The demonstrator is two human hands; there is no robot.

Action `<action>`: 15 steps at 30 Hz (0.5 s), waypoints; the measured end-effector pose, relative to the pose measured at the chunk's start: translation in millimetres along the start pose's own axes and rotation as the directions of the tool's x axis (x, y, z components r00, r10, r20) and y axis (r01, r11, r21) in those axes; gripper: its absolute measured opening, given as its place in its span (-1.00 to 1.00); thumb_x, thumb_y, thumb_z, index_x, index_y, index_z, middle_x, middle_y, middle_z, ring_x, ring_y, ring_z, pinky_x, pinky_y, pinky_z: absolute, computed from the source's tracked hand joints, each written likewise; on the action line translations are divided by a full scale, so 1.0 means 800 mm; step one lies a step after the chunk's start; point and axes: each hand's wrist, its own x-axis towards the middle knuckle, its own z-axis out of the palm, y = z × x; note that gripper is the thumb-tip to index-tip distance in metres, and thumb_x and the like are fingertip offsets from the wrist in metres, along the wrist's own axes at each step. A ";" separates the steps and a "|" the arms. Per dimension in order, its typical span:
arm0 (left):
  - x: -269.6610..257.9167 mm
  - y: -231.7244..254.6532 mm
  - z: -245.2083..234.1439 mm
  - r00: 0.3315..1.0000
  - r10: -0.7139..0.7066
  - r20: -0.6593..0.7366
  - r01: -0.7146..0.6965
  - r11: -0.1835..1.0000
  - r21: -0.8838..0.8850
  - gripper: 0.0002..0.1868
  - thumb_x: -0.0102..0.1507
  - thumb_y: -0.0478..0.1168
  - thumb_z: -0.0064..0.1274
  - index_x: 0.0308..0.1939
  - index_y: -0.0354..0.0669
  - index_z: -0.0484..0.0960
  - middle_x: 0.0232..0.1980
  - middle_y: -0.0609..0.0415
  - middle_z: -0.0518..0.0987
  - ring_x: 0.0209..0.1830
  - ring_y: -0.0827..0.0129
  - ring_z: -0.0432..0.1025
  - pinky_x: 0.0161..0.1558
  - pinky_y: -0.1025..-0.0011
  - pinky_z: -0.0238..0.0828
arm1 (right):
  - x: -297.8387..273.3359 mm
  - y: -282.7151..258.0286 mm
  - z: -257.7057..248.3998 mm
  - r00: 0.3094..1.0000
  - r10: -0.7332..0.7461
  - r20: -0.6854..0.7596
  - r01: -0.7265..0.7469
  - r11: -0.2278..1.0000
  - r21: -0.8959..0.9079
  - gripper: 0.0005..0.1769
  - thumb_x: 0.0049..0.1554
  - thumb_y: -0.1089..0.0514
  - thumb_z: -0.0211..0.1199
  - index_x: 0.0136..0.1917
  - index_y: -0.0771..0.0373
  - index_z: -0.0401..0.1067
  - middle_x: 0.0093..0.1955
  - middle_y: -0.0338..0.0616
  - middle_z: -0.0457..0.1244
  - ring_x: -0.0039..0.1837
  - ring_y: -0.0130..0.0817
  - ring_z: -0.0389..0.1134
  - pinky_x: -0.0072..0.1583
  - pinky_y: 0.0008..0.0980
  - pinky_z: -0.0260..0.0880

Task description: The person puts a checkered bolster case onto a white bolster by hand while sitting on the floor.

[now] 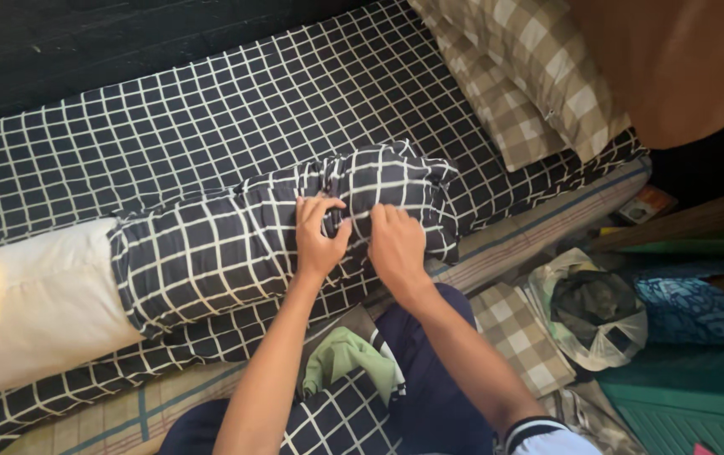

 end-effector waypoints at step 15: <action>0.025 0.059 0.053 0.997 0.023 0.073 -0.048 0.933 0.357 -0.61 0.24 0.08 0.16 -0.04 -0.09 0.76 -0.03 -0.03 0.69 0.03 0.04 0.54 0.27 0.06 0.33 | 0.019 0.063 -0.087 0.978 0.040 -0.203 0.026 0.950 0.310 -0.89 0.09 0.25 0.38 -0.09 0.27 0.51 -0.12 -0.08 0.37 -0.03 -0.10 0.40 0.05 -0.15 0.36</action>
